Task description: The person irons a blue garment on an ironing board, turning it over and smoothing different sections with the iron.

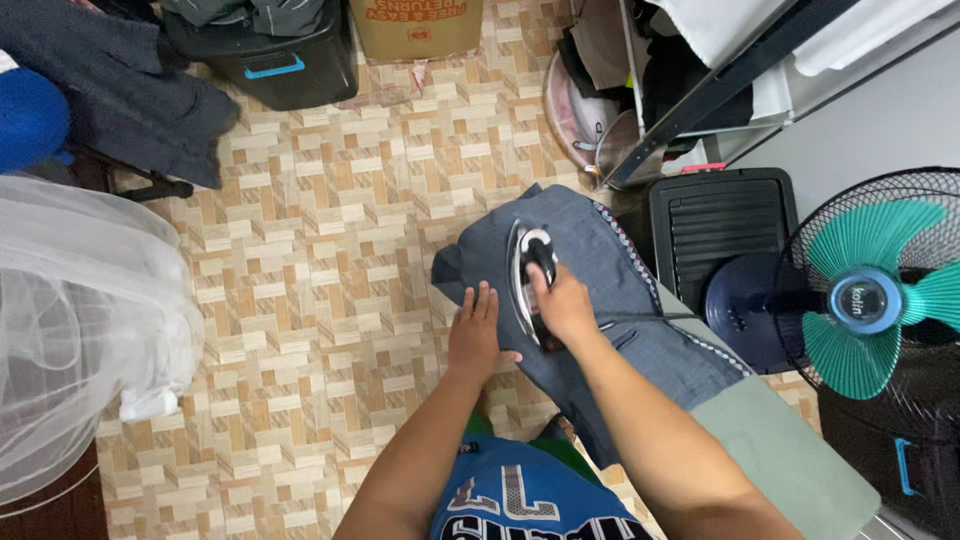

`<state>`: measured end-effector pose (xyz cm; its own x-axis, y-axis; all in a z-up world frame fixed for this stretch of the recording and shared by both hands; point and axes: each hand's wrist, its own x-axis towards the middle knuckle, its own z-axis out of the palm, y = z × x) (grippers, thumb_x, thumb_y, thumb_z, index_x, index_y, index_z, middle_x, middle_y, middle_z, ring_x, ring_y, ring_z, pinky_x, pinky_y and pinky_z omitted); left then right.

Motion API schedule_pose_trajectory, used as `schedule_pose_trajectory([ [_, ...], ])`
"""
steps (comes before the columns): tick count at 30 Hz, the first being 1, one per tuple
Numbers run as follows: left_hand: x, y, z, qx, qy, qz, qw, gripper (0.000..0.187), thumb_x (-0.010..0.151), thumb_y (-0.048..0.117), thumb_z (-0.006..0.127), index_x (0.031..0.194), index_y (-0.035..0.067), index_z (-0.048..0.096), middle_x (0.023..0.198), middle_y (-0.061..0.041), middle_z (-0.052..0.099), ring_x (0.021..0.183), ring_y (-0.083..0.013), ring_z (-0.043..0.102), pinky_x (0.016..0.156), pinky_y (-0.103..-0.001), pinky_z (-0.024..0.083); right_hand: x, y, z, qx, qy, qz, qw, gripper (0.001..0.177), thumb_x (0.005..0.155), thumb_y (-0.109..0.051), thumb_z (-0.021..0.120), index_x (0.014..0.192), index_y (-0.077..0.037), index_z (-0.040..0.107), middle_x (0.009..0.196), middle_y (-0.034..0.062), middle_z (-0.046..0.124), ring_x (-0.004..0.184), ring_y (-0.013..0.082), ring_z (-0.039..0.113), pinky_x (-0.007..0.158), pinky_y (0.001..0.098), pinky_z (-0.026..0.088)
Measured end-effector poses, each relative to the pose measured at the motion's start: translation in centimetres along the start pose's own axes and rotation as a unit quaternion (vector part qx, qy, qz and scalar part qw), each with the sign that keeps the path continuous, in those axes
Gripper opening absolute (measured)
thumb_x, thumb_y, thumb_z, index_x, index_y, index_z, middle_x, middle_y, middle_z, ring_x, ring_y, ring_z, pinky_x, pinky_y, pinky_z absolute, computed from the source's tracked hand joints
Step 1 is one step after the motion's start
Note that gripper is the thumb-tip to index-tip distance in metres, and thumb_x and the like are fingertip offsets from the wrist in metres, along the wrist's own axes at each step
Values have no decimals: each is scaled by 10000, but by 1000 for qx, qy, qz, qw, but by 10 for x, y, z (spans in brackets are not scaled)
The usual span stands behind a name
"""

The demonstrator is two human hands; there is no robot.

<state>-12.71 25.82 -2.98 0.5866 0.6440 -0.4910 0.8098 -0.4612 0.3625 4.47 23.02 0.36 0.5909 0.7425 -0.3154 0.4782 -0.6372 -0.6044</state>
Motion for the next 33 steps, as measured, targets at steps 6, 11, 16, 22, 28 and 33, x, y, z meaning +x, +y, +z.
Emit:
schedule_pose_trajectory([
  [6, -8, 8, -5, -9, 1, -11, 1000, 1322, 622, 537, 923, 1607, 82, 167, 1712, -84, 86, 1571, -309, 104, 1232, -491, 237, -55, 28, -70, -2, -54, 31, 998, 532, 947, -553, 597, 1096, -56, 710, 803, 186, 767, 792, 341, 780, 757, 442, 582],
  [11, -19, 23, -5, 10, -24, -31, 999, 1280, 686, 546, 881, 1617, 90, 130, 1722, -80, 48, 1579, -295, 72, 1223, -534, 226, -116, 77, -143, -36, 83, -15, 996, 457, 968, -477, 652, 1107, -48, 728, 857, 205, 742, 824, 361, 734, 727, 435, 556],
  [16, -38, 58, 30, 42, 49, 60, 996, 984, 904, 529, 706, 1591, 47, 193, 1698, -202, 68, 1572, -359, 55, 1226, -577, 161, -169, 135, -182, -35, 128, 66, 989, 452, 980, -466, 644, 1091, -32, 711, 834, 222, 725, 776, 355, 721, 722, 436, 541],
  [22, -62, 116, 74, 41, -51, 98, 993, 990, 898, 530, 679, 1623, 98, 160, 1714, -143, 38, 1584, -319, 18, 1258, -548, 97, -208, 180, -154, 9, 79, 119, 990, 442, 959, -477, 630, 1024, -49, 717, 733, 185, 714, 676, 343, 692, 656, 437, 530],
  [28, -64, 117, 77, 85, -103, 77, 988, 1066, 903, 659, 597, 1638, 185, -13, 1719, -58, -98, 1580, -265, -92, 1270, -528, 11, -212, 174, -99, 7, 49, 122, 991, 468, 938, -514, 602, 1035, -67, 703, 765, 182, 740, 744, 364, 744, 707, 459, 565],
  [33, -62, 120, 76, 87, -107, 66, 988, 1082, 888, 683, 599, 1644, 214, -17, 1725, -32, -109, 1583, -247, -107, 1276, -518, 4, -180, 154, -102, -35, 46, 115, 992, 480, 966, -519, 574, 1064, -59, 673, 792, 217, 748, 861, 462, 713, 798, 533, 547],
])
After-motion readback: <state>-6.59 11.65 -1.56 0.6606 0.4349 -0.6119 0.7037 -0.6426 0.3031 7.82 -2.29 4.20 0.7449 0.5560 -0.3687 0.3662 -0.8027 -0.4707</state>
